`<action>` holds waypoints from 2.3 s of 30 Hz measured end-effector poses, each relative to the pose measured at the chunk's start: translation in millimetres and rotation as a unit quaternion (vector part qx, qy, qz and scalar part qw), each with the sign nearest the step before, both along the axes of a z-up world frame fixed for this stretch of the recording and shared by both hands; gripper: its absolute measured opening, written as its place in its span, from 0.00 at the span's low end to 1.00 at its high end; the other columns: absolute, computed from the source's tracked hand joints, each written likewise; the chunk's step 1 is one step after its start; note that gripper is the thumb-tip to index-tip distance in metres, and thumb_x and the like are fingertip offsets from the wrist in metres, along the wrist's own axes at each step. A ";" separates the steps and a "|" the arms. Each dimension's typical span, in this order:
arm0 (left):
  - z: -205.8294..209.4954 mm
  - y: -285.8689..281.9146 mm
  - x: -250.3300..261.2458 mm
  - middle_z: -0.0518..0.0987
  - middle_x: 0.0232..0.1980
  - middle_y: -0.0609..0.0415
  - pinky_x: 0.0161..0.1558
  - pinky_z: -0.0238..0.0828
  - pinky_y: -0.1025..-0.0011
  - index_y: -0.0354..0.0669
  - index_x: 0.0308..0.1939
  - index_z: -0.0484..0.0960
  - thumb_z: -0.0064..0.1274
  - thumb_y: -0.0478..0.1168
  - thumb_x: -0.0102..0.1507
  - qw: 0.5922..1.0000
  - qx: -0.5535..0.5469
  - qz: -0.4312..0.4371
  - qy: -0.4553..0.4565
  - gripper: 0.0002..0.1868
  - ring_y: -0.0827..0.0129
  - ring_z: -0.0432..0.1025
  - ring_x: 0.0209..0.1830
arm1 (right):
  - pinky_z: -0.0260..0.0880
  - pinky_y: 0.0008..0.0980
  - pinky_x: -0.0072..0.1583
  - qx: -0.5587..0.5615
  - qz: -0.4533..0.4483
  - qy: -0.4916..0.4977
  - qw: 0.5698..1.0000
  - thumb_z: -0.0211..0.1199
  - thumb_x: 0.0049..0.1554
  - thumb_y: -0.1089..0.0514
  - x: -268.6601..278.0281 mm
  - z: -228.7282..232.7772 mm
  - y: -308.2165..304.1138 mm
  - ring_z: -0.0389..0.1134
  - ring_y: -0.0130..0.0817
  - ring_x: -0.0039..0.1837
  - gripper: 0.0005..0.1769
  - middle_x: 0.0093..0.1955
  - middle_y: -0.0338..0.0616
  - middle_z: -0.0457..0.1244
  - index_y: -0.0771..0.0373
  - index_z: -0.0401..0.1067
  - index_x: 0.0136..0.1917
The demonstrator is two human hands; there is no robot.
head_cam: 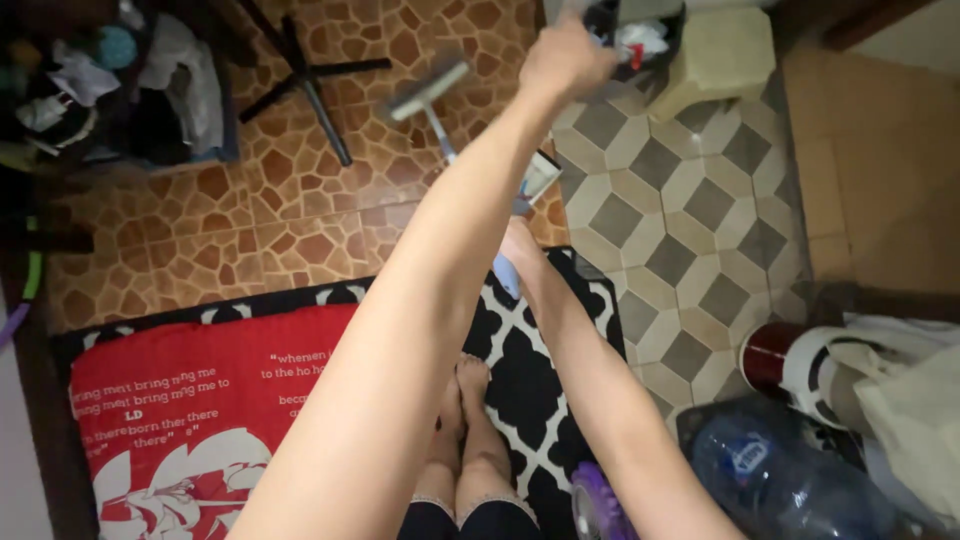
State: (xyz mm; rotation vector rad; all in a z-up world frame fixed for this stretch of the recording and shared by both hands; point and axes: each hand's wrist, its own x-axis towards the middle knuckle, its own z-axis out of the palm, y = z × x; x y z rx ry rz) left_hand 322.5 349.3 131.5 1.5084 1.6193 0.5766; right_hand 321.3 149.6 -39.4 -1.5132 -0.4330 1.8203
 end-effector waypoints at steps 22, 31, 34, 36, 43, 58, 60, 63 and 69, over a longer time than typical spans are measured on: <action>189.0 -74.0 -225.5 0.84 0.30 0.47 0.37 0.76 0.54 0.42 0.41 0.85 0.54 0.64 0.64 0.953 0.281 0.070 0.090 0.27 0.51 0.81 0.34 | 0.55 0.26 0.26 -0.070 -0.013 0.058 0.996 0.56 0.64 0.55 -130.2 -96.4 -17.9 0.55 0.25 0.25 0.13 0.30 0.41 0.56 0.66 0.64 0.42; 189.6 -140.5 -288.3 0.80 0.22 0.57 0.29 0.72 0.63 0.49 0.41 0.86 0.55 0.62 0.65 0.938 0.310 0.144 0.058 0.22 0.65 0.79 0.22 | 0.46 0.30 0.25 -0.131 0.150 -0.092 0.976 0.52 0.63 0.47 -51.4 -95.8 -2.2 0.50 0.30 0.23 0.18 0.22 0.34 0.50 0.56 0.62 0.35; 198.7 -149.7 -304.5 0.79 0.20 0.57 0.26 0.71 0.63 0.47 0.39 0.87 0.56 0.62 0.64 0.929 0.319 0.175 0.060 0.22 0.65 0.78 0.20 | 0.49 0.28 0.28 -0.157 0.107 -0.051 0.980 0.54 0.63 0.52 15.0 -55.6 -59.6 0.53 0.27 0.25 0.15 0.26 0.35 0.55 0.61 0.66 0.38; 203.3 -153.9 -314.2 0.78 0.19 0.57 0.26 0.71 0.63 0.44 0.35 0.86 0.56 0.62 0.64 0.932 0.303 0.188 0.066 0.24 0.65 0.79 0.19 | 0.48 0.25 0.27 -0.177 0.094 -0.036 0.979 0.55 0.63 0.54 66.2 -29.6 -89.6 0.51 0.24 0.25 0.11 0.28 0.36 0.55 0.63 0.64 0.42; 210.6 -166.4 -328.8 0.77 0.18 0.56 0.29 0.73 0.64 0.37 0.25 0.81 0.57 0.62 0.65 0.934 0.277 0.211 0.078 0.30 0.64 0.78 0.19 | 0.47 0.22 0.27 -0.145 0.114 -0.106 0.977 0.55 0.63 0.62 102.5 26.9 -123.7 0.50 0.21 0.27 0.16 0.31 0.39 0.56 0.70 0.66 0.62; 195.5 -211.5 -318.0 0.76 0.20 0.60 0.28 0.66 0.68 0.43 0.37 0.85 0.57 0.60 0.68 0.932 0.264 0.242 0.049 0.23 0.72 0.73 0.19 | 0.53 0.30 0.28 -0.133 0.266 -0.126 0.946 0.58 0.60 0.56 105.6 20.7 -118.7 0.55 0.29 0.24 0.15 0.25 0.39 0.55 0.65 0.67 0.35; 199.3 -216.8 -321.3 0.76 0.19 0.61 0.27 0.66 0.68 0.43 0.36 0.85 0.57 0.60 0.67 0.934 0.253 0.247 0.048 0.23 0.73 0.72 0.19 | 0.52 0.29 0.27 -0.177 0.263 -0.143 0.937 0.56 0.62 0.54 157.1 26.2 -121.5 0.54 0.26 0.24 0.15 0.25 0.37 0.55 0.63 0.65 0.36; 204.7 -217.1 -321.0 0.74 0.18 0.60 0.26 0.64 0.69 0.43 0.35 0.85 0.57 0.60 0.67 0.939 0.232 0.251 0.039 0.23 0.74 0.71 0.18 | 0.48 0.28 0.27 -0.209 0.194 -0.221 0.933 0.55 0.60 0.62 197.2 40.3 -123.9 0.53 0.25 0.25 0.08 0.27 0.39 0.56 0.68 0.69 0.42; 207.3 -218.3 -306.6 0.74 0.19 0.61 0.27 0.63 0.69 0.43 0.37 0.86 0.58 0.59 0.66 0.934 0.248 0.256 0.041 0.22 0.75 0.69 0.19 | 0.49 0.28 0.26 -0.154 0.153 -0.206 0.954 0.59 0.58 0.65 161.4 64.0 -146.9 0.52 0.24 0.24 0.08 0.26 0.39 0.56 0.58 0.76 0.50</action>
